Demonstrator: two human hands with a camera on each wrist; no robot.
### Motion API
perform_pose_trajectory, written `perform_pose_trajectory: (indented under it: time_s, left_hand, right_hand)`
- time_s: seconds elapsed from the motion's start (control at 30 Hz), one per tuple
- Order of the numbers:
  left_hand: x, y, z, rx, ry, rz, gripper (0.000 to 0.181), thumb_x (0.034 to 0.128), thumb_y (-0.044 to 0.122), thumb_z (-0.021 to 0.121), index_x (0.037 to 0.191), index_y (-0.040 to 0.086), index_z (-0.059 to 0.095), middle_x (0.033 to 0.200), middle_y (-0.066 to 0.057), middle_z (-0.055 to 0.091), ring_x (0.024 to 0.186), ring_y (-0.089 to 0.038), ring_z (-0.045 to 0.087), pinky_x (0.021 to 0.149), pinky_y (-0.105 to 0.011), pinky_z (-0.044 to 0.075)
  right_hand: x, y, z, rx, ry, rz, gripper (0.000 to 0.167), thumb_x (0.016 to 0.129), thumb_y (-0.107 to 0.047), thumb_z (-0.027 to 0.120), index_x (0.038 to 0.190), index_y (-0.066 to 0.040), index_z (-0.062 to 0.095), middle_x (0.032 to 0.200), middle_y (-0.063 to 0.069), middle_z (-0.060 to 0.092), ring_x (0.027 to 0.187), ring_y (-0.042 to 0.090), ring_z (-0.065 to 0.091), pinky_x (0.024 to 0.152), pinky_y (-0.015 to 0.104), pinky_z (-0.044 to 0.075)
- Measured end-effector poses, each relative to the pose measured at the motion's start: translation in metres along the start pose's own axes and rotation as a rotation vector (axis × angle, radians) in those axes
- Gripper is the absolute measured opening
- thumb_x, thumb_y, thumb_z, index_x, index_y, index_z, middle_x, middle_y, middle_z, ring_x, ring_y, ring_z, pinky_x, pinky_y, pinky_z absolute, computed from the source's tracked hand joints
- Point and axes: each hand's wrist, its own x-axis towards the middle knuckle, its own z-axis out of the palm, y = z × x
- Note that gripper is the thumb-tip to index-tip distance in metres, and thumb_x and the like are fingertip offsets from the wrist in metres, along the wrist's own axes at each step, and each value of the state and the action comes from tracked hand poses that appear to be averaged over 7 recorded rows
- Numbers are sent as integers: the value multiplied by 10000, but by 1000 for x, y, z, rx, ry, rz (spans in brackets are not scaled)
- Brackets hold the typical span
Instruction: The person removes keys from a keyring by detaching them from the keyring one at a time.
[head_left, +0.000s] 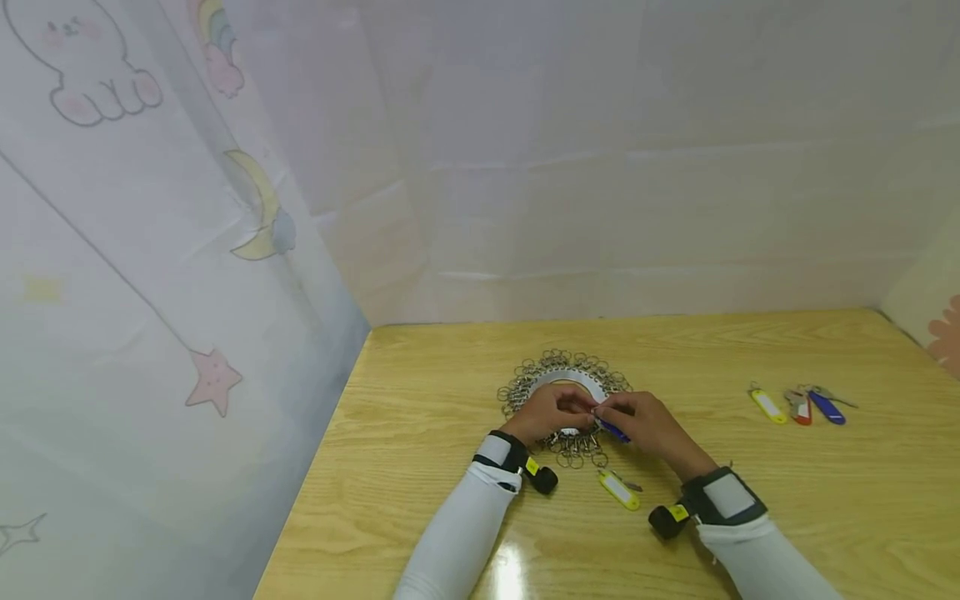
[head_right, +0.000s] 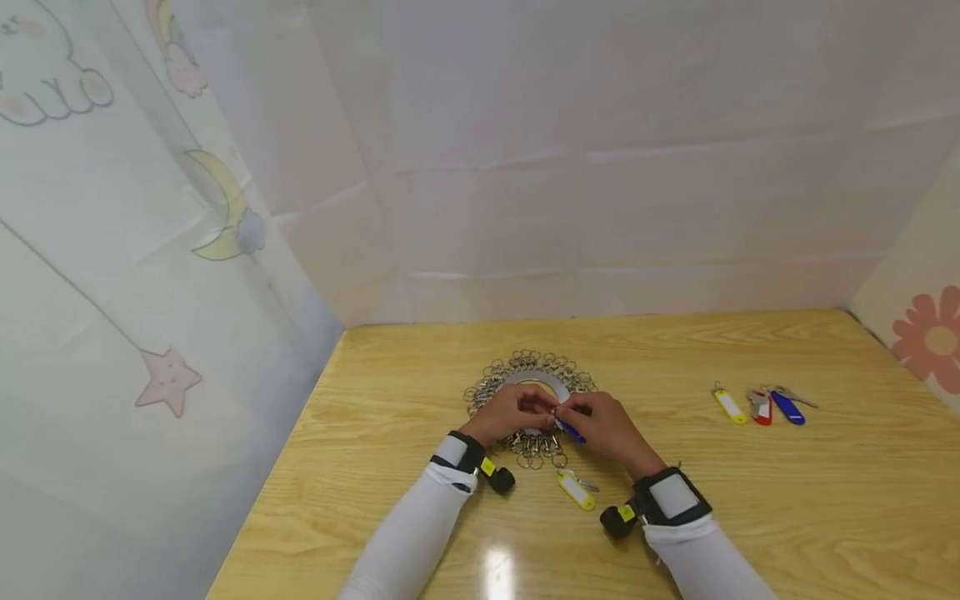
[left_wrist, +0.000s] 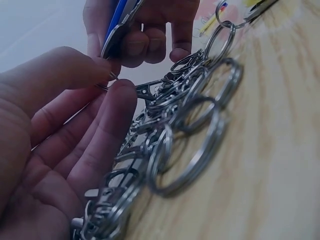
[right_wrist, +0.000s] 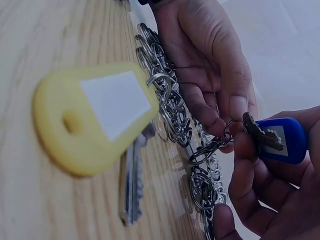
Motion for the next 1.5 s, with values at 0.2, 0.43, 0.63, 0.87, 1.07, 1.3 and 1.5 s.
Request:
perform_pose_trajectory:
  time_s: [0.2, 0.43, 0.63, 0.87, 1.07, 1.3, 1.5]
  left_hand:
    - [0, 3, 1, 43, 2, -2, 235, 887, 14, 674, 1120, -3, 651, 1014, -56, 682, 883, -89, 666, 780, -304, 554]
    - [7, -14, -2, 38, -16, -37, 236, 890, 82, 694, 1123, 111, 663, 1047, 28, 679, 951, -119, 670, 795, -313, 552]
    - [-2, 6, 0, 1, -10, -37, 244, 935, 89, 631, 1178, 68, 638, 1090, -18, 659, 944, -173, 682, 809, -366, 555]
    - [0, 2, 0, 26, 4, -18, 249, 941, 99, 633, 1185, 48, 649, 1046, -29, 687, 868, -149, 686, 773, -350, 562]
    - [6, -14, -3, 16, -7, -42, 264, 920, 94, 662, 1183, 69, 665, 1003, -13, 709, 884, -133, 685, 779, -329, 560]
    - [7, -16, -4, 22, -7, -42, 246, 912, 111, 678, 1158, 104, 675, 1003, -8, 704, 909, -153, 687, 790, -346, 560]
    - [4, -11, -2, 47, 11, -29, 245, 907, 99, 680, 1150, 69, 674, 992, -2, 702, 900, -109, 679, 783, -314, 558]
  right_hand:
    - [0, 0, 0, 8, 1, 9, 240, 977, -253, 591, 977, -64, 739, 952, 75, 674, 784, 168, 551, 661, 316, 454]
    - [0, 1, 0, 3, 7, 29, 244, 974, -262, 596, 990, -66, 741, 979, 76, 681, 825, 165, 573, 698, 318, 469]
    - [0, -1, -3, 35, 7, 10, 253, 972, -267, 602, 996, -57, 741, 954, 68, 685, 819, 167, 575, 701, 313, 477]
    - [-3, 0, -12, 112, -92, -76, 202, 969, -208, 606, 1053, -63, 719, 1014, 81, 665, 841, 167, 594, 689, 281, 496]
    - [-3, 2, -12, 75, -108, -143, 155, 945, -155, 638, 1051, -76, 718, 1051, 90, 673, 901, 174, 621, 737, 277, 507]
    - [-1, 0, -10, 5, -80, -91, 178, 975, -211, 597, 1011, -98, 729, 989, 45, 681, 865, 158, 607, 734, 321, 496]
    - [-1, -2, -8, -17, -52, -66, 199, 981, -222, 584, 953, -94, 733, 905, 28, 680, 754, 126, 566, 684, 297, 474]
